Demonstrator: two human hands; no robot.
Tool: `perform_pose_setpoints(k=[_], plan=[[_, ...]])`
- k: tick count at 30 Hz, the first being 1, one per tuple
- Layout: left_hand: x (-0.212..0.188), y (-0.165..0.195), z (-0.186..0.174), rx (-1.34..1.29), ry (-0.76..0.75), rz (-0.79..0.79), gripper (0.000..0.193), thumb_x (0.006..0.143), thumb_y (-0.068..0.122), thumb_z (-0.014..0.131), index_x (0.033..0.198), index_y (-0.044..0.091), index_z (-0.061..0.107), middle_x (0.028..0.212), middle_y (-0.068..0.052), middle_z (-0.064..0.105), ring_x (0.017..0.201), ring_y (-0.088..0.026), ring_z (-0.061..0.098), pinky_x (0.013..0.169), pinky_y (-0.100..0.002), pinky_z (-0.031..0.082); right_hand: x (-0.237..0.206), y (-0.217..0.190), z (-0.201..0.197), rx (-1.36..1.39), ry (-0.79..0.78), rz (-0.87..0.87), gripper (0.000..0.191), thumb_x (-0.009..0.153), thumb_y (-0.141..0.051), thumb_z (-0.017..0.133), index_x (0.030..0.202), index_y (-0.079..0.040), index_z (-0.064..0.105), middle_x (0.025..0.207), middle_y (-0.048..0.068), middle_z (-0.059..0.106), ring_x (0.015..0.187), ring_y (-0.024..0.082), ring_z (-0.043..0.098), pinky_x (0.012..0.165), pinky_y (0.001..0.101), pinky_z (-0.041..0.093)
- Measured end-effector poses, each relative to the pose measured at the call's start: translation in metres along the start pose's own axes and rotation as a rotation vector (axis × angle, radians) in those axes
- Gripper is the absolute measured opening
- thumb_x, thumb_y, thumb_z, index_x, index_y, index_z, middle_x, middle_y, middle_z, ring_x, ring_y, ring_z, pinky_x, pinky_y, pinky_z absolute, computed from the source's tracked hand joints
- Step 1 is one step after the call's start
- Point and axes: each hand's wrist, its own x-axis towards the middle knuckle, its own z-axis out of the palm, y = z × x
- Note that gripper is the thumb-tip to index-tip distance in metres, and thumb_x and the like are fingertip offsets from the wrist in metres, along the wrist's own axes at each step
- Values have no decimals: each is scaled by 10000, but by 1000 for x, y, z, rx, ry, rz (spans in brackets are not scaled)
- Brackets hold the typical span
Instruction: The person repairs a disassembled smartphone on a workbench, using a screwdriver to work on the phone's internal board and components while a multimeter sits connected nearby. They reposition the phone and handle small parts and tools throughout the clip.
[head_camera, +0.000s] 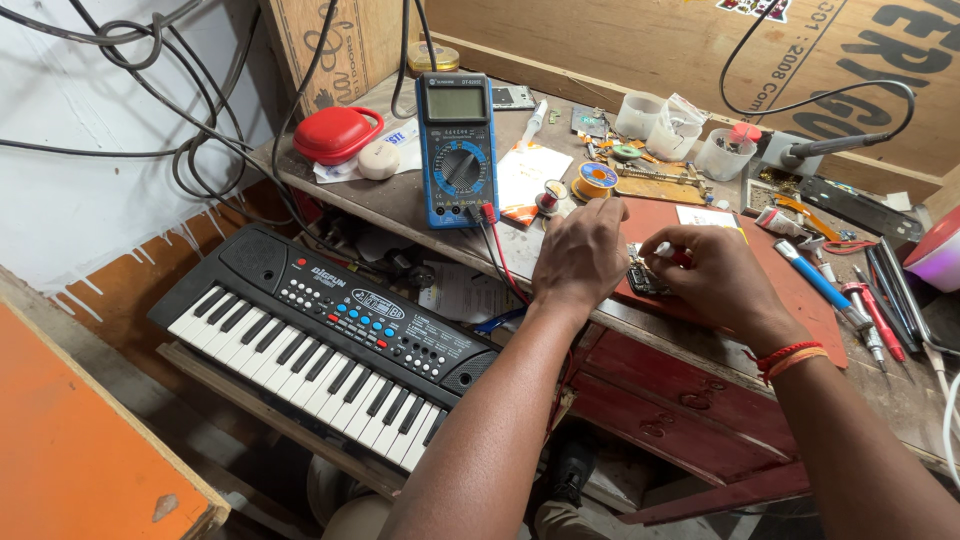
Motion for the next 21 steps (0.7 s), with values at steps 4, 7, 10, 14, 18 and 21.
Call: perform_pose_setpoints(k=[4, 7, 10, 14, 18, 21], plan=[[-1, -2, 1, 5, 19, 26, 222, 935, 69, 534, 1148, 129, 522, 936, -38, 710, 912, -224, 719, 848, -466, 484, 7, 3, 0, 11, -10, -152, 222, 827, -68, 708, 1041, -76, 769, 855, 106, 779, 750, 179, 732, 736, 343, 581], [-1, -2, 2, -11, 7, 3, 198, 944, 81, 539, 1133, 138, 523, 953, -35, 716, 923, -223, 721, 851, -463, 484, 13, 4, 0, -87, -29, -185, 214, 817, -82, 714, 1020, -98, 781, 852, 129, 771, 752, 238, 739, 730, 371, 579], [-1, -2, 3, -13, -2, -8, 195, 942, 85, 542, 1127, 143, 526, 960, -34, 718, 926, -223, 723, 851, -463, 483, 16, 2, 0, -213, -34, -196, 179, 836, -126, 717, 1003, -124, 781, 857, 142, 762, 799, 303, 735, 740, 414, 573], [-1, -1, 3, -15, 4, -14, 204, 936, 85, 544, 1132, 140, 535, 960, -35, 722, 937, -228, 726, 858, -469, 483, 16, 1, 0, -294, -15, -300, 146, 849, -147, 699, 986, -120, 743, 871, 143, 750, 852, 357, 714, 761, 460, 558], [1, 0, 2, -20, 16, -12, 198, 929, 103, 558, 1125, 135, 549, 989, -44, 731, 952, -232, 727, 902, -485, 491, 13, 3, 0, -292, -29, -273, 141, 870, -151, 673, 1000, -115, 714, 874, 147, 742, 866, 367, 708, 750, 480, 546], [1, 1, -2, -31, -22, -24, 187, 932, 108, 567, 1118, 127, 563, 995, -51, 736, 967, -231, 728, 883, -482, 492, 10, 5, 0, -243, -16, -250, 123, 926, -157, 655, 1023, -91, 694, 899, 150, 742, 870, 374, 702, 748, 478, 541]])
